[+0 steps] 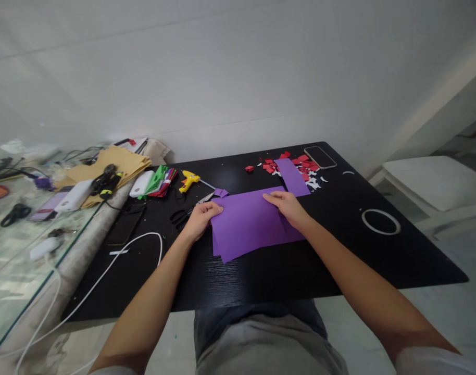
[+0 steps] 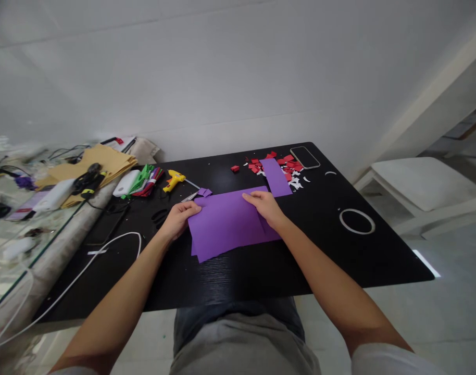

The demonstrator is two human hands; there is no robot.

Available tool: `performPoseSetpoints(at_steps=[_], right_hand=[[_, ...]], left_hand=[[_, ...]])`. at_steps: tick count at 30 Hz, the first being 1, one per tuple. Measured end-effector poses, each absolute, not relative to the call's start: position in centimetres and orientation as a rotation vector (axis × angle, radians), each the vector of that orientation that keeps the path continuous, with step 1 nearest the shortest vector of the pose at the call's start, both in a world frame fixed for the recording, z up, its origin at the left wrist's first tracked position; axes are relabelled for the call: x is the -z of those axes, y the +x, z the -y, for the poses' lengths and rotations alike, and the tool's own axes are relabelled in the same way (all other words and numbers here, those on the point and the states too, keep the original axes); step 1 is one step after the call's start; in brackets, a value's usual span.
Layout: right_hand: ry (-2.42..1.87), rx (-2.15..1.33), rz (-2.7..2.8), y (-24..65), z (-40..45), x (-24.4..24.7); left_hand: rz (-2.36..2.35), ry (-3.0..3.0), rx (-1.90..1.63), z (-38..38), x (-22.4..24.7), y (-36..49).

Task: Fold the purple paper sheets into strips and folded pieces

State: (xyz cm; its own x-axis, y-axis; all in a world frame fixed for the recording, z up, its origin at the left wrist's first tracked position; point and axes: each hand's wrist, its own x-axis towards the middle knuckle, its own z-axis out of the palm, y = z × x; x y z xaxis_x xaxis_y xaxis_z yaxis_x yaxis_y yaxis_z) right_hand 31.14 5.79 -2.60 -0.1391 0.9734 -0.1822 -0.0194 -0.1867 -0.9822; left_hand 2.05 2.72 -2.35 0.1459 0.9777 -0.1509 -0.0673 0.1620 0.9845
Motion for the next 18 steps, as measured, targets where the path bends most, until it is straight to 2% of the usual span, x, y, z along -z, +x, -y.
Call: performPoseSetpoints(at_steps=[4, 9, 18], right_hand=[[-1.253, -1.516, 1.141, 31.0, -5.8, 2.6], [-1.22, -1.603, 1.232, 30.2, -5.1, 2.8], [-1.103, -1.776, 1.485, 28.0, -3.1, 3.4]], left_hand=[[-1.026, 0.993, -1.049, -2.5, 1.6, 1.9], [-0.896, 0.928, -0.735, -2.1, 1.6, 1.8], [-1.067, 1.312, -0.675, -0.9, 2.8, 5.4]])
